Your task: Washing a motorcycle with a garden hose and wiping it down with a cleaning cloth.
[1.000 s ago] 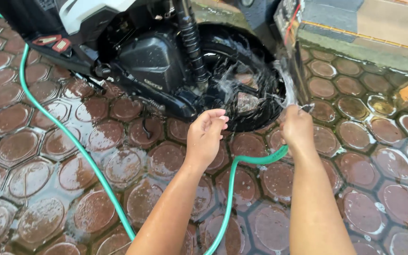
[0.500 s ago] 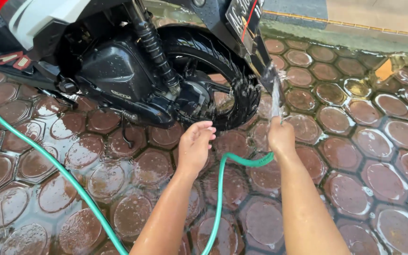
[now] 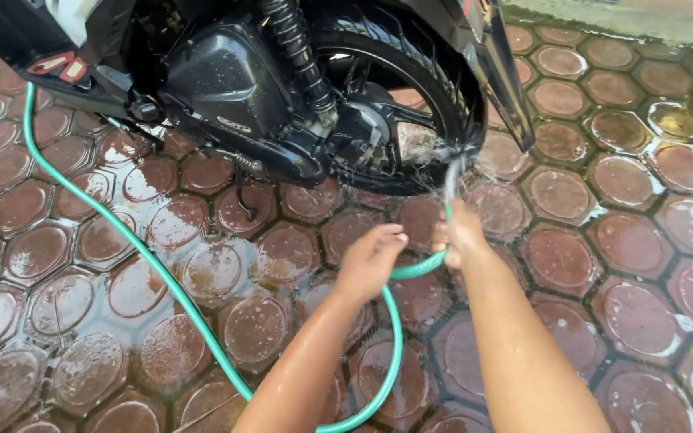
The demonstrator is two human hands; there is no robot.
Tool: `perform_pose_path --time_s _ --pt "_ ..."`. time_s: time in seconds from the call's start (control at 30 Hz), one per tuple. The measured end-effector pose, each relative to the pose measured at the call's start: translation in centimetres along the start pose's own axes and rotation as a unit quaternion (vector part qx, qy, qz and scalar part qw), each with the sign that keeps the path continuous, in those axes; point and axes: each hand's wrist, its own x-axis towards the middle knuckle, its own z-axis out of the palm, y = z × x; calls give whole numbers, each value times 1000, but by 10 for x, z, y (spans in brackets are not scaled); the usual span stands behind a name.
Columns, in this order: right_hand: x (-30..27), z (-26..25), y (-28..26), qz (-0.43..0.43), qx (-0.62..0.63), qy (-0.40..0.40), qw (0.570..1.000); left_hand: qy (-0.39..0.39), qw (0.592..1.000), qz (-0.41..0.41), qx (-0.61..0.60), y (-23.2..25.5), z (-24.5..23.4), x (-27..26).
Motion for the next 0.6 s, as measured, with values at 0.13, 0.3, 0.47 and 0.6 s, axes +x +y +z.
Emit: perform_pose_path --time_s 0.13,0.3,0.47,0.6 --pt "-8 41 -10 31 1 -121 992 -94 986 1 141 38 9 -23" --pt "-24 97 -57 -212 -264 -77 938 14 949 20 315 76 1 -9" --pt "35 107 -117 -632 -542 200 517 56 969 106 215 108 -9 20" --pt "58 113 -132 -583 -549 190 569 43 976 53 206 108 7 32"
